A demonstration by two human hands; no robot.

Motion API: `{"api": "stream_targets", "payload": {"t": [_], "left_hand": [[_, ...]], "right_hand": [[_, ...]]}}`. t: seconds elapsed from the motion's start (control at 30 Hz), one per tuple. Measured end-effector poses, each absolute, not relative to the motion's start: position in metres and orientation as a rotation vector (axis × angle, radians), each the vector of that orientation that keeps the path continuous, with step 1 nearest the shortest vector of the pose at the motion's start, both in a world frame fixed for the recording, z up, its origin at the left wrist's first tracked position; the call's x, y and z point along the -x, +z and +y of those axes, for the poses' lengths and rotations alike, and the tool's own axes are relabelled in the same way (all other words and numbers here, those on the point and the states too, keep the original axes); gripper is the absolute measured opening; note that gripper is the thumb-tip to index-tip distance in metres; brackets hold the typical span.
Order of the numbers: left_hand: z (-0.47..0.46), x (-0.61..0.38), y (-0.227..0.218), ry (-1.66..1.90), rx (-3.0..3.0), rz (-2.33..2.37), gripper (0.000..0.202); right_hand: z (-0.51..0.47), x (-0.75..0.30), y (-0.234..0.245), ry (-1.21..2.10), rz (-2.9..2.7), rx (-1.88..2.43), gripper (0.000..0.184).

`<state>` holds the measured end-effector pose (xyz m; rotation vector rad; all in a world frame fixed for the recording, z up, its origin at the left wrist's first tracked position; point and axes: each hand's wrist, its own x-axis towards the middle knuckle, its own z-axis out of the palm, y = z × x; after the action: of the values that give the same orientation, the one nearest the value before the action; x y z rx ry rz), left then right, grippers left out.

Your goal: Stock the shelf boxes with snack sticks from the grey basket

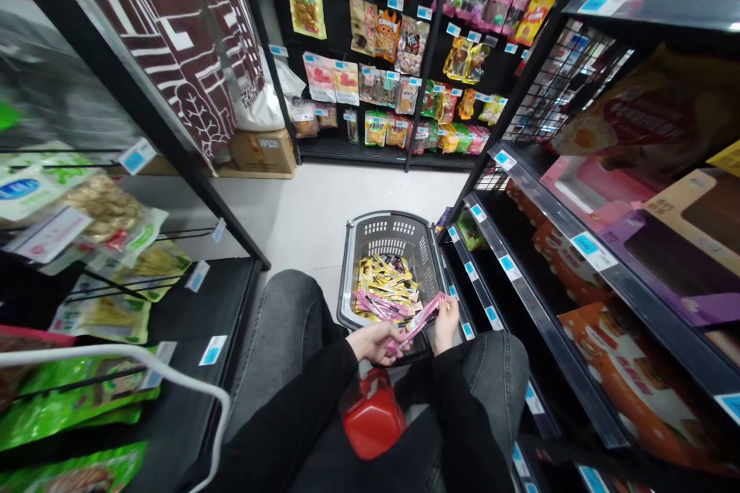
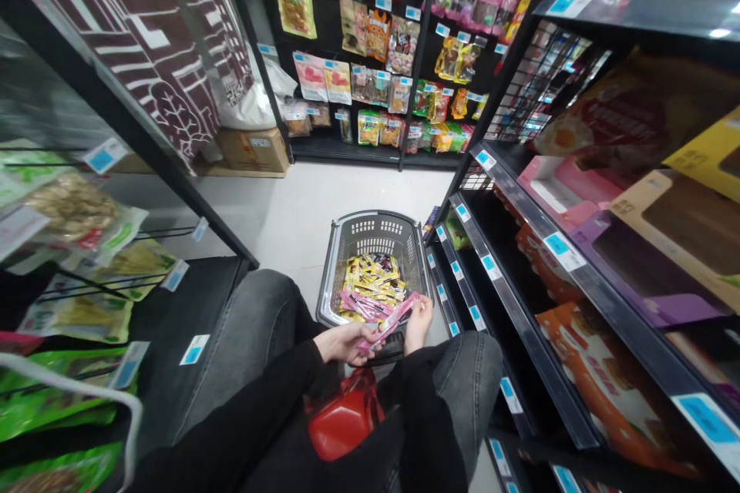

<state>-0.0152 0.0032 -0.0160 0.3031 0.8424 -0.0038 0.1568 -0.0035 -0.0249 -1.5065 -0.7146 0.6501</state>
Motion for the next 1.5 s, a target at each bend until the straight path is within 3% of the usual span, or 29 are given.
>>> {"api": "stream_targets", "payload": {"t": [0.43, 0.53, 0.63, 0.93, 1.1, 1.3, 1.4, 1.5], "left_hand": [[-0.006, -0.002, -0.025, 0.145, -0.533, 1.107, 0.02], [-0.007, -0.003, -0.025, 0.2, -0.556, 1.168, 0.013], [-0.009, -0.009, -0.026, 0.366, -0.551, 1.244, 0.005], [-0.001, -0.003, -0.025, 1.055, -0.425, 1.303, 0.017], [0.015, 0.013, -0.029, 1.144, -0.374, 1.373, 0.017], [0.033, 0.039, -0.024, 1.245, -0.513, 1.537, 0.019], [0.034, 0.047, -0.014, 1.249, -0.651, 1.61, 0.026], [0.026, 0.038, -0.005, 1.119, -1.118, 1.63, 0.029]], "right_hand": [[-0.004, -0.155, -0.022, 0.649, -0.761, 1.512, 0.022], [-0.007, -0.152, -0.013, 0.657, -0.81, 1.497, 0.021], [-0.012, -0.143, 0.0, 0.651, -0.863, 1.464, 0.02], [-0.023, -0.122, 0.004, 0.56, -0.928, 1.494, 0.021], [-0.029, -0.109, 0.003, 0.439, -1.227, 1.485, 0.018], [-0.035, -0.11, 0.022, 0.114, -2.003, 1.496, 0.015], [-0.039, -0.107, 0.021, 0.2, -2.234, 1.65, 0.012], [-0.042, -0.097, 0.004, 0.474, -2.208, 1.743, 0.031]]}}
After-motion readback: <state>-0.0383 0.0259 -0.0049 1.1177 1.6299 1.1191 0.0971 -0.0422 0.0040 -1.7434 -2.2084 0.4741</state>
